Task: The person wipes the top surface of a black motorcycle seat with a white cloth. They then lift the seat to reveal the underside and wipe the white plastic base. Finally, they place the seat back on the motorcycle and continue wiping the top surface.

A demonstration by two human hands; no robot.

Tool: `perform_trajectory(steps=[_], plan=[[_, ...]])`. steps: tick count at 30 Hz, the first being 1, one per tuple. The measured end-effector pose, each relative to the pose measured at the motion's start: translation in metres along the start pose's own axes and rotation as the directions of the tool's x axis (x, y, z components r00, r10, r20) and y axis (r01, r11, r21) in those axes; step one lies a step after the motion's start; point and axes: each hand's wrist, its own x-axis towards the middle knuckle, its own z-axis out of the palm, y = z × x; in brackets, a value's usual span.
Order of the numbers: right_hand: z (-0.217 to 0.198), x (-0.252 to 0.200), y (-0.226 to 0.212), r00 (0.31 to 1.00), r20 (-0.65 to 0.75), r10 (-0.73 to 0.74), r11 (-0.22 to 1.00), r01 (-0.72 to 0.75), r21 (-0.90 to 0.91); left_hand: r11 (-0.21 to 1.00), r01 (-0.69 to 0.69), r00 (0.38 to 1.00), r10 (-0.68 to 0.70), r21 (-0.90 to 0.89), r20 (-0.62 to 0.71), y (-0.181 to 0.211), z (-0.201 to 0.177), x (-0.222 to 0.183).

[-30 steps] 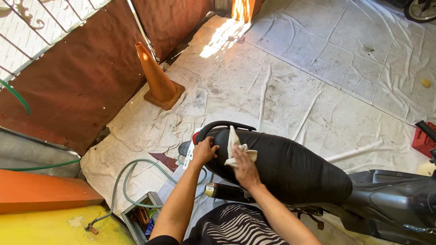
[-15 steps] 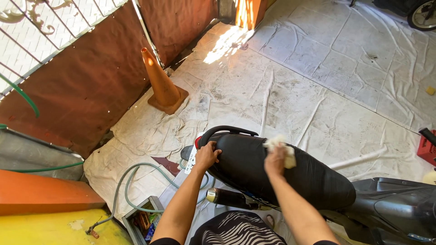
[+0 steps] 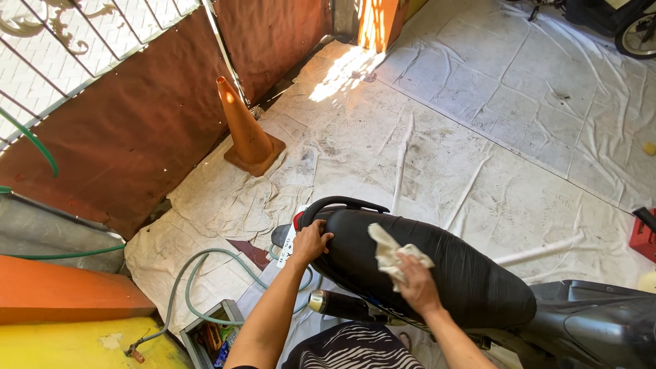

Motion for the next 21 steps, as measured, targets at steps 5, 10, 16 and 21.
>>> perform_trajectory(steps=[5,10,16,21], plan=[[0.036,0.035,0.040,0.944,-0.247,0.220,0.974,-0.227,0.000,0.997,0.002,0.999,-0.004,0.072,0.035,-0.005,0.003,0.006],[0.072,0.085,-0.009,0.908,-0.267,0.323,0.946,-0.305,0.106,0.997,-0.004,0.999,0.000,0.083,0.038,-0.007,0.004,0.009],[0.026,0.049,-0.081,0.996,0.088,0.001,0.970,-0.023,0.241,0.995,0.009,0.999,-0.013,0.100,0.041,-0.010,0.006,0.011],[0.009,-0.013,-0.004,0.989,-0.073,-0.130,0.991,0.127,-0.037,0.996,0.011,0.999,-0.015,0.090,0.049,-0.006,0.004,0.007]])
